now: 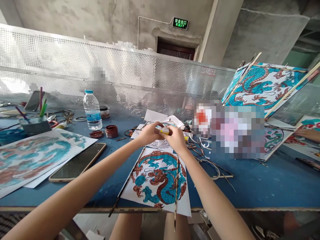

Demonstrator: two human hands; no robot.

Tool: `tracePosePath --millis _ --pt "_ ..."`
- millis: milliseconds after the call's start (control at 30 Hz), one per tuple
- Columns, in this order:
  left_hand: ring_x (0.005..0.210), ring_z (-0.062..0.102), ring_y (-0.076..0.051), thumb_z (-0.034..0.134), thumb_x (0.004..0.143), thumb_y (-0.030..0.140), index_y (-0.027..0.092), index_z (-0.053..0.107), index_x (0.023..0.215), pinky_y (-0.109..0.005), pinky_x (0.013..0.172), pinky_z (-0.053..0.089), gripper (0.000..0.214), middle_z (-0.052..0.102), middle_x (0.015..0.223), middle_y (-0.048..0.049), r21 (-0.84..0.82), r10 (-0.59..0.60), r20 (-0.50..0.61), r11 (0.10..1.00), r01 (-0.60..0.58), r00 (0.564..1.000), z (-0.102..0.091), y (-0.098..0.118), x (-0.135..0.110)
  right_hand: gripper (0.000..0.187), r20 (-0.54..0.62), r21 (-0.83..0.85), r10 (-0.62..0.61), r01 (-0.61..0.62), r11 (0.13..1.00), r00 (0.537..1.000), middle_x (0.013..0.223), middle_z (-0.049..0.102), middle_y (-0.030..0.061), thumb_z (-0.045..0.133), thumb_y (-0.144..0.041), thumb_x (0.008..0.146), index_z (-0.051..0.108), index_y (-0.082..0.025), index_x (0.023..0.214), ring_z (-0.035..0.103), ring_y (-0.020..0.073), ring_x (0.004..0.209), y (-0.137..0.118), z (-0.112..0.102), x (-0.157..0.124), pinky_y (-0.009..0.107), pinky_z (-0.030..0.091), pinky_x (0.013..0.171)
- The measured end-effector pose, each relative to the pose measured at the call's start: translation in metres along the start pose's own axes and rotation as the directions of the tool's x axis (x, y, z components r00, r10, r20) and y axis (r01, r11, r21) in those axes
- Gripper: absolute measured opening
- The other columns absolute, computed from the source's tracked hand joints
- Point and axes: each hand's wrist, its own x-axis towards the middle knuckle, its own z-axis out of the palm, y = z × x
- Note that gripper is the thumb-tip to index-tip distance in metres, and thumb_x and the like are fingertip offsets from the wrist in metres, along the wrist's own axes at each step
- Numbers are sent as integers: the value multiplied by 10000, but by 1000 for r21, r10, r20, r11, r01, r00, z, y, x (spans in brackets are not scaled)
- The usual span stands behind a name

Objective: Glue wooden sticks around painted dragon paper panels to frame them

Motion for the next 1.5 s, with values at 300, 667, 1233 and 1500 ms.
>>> tracePosePath --millis 300,667,1233,1500 --pt "830 657 -229 683 621 262 202 574 974 -279 702 454 374 714 812 -17 316 44 -35 948 -31 998 -21 -24 -22 213 96 301 25 -53 952 995 712 633 27 634 -353 703 604 -164 796 563 163 642 4 42 -6 238 400 555" --pt "937 625 -239 650 662 323 198 573 1047 -304 799 441 412 697 948 -50 298 40 64 953 -58 997 -23 -35 -24 197 184 303 51 -106 947 982 707 635 25 646 -323 676 596 -155 766 571 169 660 9 47 -5 241 405 569" --pt "1328 216 -389 750 414 480 156 225 1423 -451 1018 269 1183 267 1451 -206 525 -341 392 846 97 854 -53 -61 -29 253 168 139 49 -73 988 985 657 611 -3 645 -411 672 599 -167 721 520 133 589 17 37 -4 222 359 533" --pt "1335 196 -385 735 416 510 128 164 1439 -447 1029 253 1233 228 1463 -215 576 -430 397 804 145 811 -53 -51 -30 235 172 57 74 -85 995 982 619 588 -6 632 -396 658 602 -164 688 491 128 564 18 25 0 221 322 515"
